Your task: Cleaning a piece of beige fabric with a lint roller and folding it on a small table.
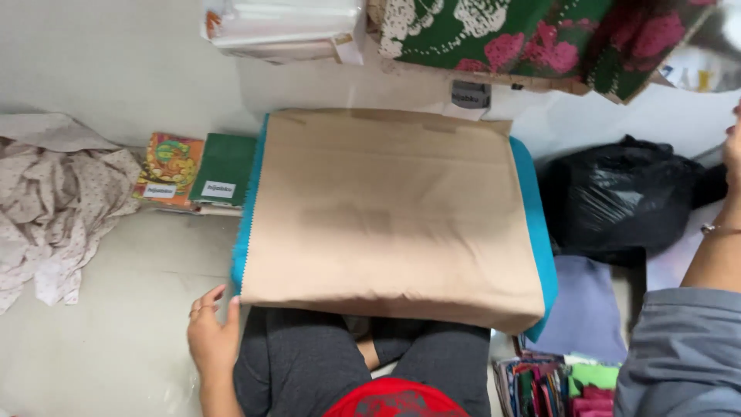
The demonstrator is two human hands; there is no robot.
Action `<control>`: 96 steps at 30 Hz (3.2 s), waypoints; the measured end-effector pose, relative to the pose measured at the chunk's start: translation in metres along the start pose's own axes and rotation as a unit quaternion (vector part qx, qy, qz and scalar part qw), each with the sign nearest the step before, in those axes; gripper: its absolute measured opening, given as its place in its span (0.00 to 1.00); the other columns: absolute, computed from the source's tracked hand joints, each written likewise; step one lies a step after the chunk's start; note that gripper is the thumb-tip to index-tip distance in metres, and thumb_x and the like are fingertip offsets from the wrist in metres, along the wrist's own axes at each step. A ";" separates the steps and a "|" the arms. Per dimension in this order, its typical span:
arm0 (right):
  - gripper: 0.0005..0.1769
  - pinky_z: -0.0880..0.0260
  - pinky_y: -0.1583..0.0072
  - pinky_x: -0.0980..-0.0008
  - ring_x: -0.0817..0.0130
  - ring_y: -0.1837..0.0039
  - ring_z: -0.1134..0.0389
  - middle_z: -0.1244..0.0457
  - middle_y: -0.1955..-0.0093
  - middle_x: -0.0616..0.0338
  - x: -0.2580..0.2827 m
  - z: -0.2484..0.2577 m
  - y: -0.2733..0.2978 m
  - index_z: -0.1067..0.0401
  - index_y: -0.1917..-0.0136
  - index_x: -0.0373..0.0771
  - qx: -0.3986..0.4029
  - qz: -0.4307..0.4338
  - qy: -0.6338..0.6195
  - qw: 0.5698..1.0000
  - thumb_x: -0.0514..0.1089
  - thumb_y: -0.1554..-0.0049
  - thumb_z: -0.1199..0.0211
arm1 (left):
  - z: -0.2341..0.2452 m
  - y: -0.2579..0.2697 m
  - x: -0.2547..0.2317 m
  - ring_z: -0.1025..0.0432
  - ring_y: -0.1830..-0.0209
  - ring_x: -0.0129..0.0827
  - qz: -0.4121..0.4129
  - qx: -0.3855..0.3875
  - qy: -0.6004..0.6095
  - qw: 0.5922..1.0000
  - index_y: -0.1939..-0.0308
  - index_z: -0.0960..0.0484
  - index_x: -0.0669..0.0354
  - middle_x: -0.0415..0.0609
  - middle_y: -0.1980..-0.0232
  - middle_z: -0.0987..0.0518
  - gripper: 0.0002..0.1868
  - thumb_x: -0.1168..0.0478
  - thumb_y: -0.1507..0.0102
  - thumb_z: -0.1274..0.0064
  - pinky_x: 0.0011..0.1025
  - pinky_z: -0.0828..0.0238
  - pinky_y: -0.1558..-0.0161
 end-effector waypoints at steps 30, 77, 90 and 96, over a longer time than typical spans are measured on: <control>0.24 0.28 0.44 0.48 0.42 0.44 0.28 0.29 0.53 0.46 0.167 -0.364 0.094 0.23 0.44 0.32 0.157 -0.180 0.156 0.958 0.53 0.45 0.32 | -0.194 -0.097 -0.301 0.58 0.17 0.53 -0.332 0.267 -0.176 0.888 0.21 0.44 0.43 0.51 0.17 0.49 0.32 0.40 0.28 0.69 0.64 0.72 0.25; 0.12 0.25 0.42 0.77 0.69 0.37 0.32 0.35 0.30 0.51 0.426 -0.131 0.213 0.31 0.43 0.39 0.171 -0.089 -0.300 0.934 0.30 0.38 0.43 | -0.140 -0.177 -0.156 0.29 0.62 0.36 0.213 0.209 0.841 0.451 0.63 0.22 0.64 0.50 0.65 0.25 0.02 0.72 0.39 0.47 0.35 0.27 0.49; 0.13 0.32 0.35 0.63 0.60 0.41 0.31 0.30 0.40 0.48 0.304 -0.123 0.333 0.24 0.46 0.28 0.259 -0.295 -0.239 0.888 0.39 0.39 0.41 | -0.064 -0.065 -0.056 0.29 0.39 0.42 0.208 0.327 0.700 0.599 0.28 0.34 0.65 0.60 0.33 0.27 0.40 0.39 0.34 0.60 0.35 0.34 0.41; 0.24 0.26 0.46 0.65 0.64 0.50 0.31 0.37 0.42 0.52 0.244 -0.173 0.311 0.31 0.34 0.37 0.119 -0.349 -0.229 0.901 0.44 0.40 0.30 | -0.114 -0.134 -0.027 0.21 0.51 0.48 0.236 0.205 0.563 0.765 0.48 0.25 0.66 0.58 0.50 0.22 0.24 0.56 0.39 0.33 0.48 0.23 0.50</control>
Point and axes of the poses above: each hand's wrist, its own y-axis away from the middle knuckle, its own z-axis out of the back of the hand, x = y × z, the point moved 4 cm from there along -y, towards the middle knuckle
